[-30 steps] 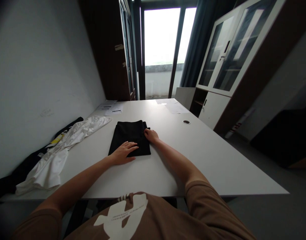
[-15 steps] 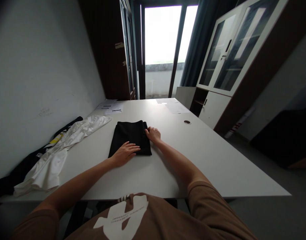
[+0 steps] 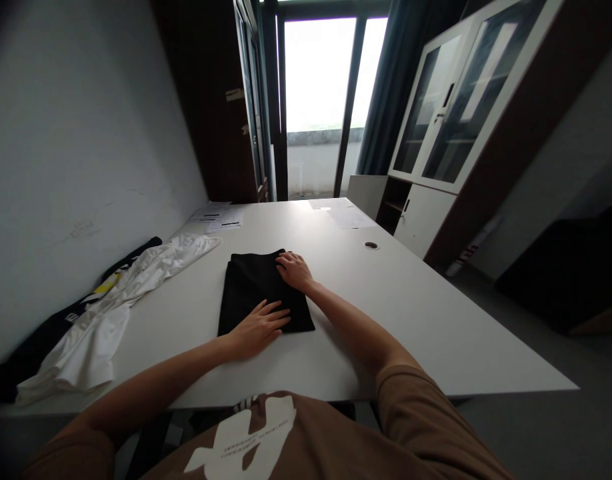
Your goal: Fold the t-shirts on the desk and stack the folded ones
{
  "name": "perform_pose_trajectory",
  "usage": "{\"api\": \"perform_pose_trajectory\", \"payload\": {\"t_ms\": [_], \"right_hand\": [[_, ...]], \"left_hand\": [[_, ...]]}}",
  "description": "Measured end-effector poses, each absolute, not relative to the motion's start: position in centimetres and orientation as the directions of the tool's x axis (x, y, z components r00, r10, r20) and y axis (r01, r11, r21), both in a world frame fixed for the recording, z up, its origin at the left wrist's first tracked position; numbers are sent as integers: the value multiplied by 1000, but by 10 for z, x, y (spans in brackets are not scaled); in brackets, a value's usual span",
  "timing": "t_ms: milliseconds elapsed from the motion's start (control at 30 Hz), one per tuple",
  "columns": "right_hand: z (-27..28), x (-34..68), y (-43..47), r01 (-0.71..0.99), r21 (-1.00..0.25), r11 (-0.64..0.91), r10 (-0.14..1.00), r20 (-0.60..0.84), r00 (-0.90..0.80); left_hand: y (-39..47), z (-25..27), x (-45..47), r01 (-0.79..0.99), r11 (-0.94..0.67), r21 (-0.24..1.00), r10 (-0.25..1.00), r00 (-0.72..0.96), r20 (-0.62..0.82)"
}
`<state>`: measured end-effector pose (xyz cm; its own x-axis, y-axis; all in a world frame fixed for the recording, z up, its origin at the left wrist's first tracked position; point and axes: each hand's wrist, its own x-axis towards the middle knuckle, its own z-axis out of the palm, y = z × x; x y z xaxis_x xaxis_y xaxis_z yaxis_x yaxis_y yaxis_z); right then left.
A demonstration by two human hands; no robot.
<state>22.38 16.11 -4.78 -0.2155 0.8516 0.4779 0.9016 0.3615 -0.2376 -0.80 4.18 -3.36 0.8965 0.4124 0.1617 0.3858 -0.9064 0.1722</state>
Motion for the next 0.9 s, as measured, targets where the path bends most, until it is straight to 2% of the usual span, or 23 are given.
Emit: {"api": "perform_pose_trajectory", "payload": {"t_ms": [67, 133, 233, 300, 433, 567, 733, 833, 900], "right_hand": [[-52, 218, 161, 878, -226, 422, 857, 415, -305], [-60, 217, 162, 890, -223, 397, 900, 286, -330], [-69, 221, 166, 943, -196, 271, 961, 105, -254], [-73, 225, 168, 964, -181, 197, 980, 62, -189], [-75, 231, 171, 973, -204, 110, 994, 45, -103], [-76, 233, 174, 968, -239, 74, 997, 13, -73], [-74, 233, 173, 974, -219, 61, 998, 26, -57], [-68, 224, 172, 979, -174, 106, 992, 92, -91], [-63, 212, 173, 967, -161, 197, 972, 161, -171]], "left_hand": [[47, -33, -10, 369, -904, 216, 405, 900, 159], [59, -30, -11, 377, -892, 249, 429, 880, 205], [92, -30, -9, 461, -849, 259, 524, 800, 292], [122, -35, -5, 556, -798, 231, 602, 752, 269], [179, -61, -1, 749, -637, 183, 771, 621, 142], [222, -84, -15, 817, -546, 187, 838, 532, 122], [249, -90, -43, 922, -338, 190, 941, 331, 68], [252, -92, -49, 930, -317, 185, 948, 308, 74], [253, -94, -49, 929, -326, 174, 945, 315, 87]]}}
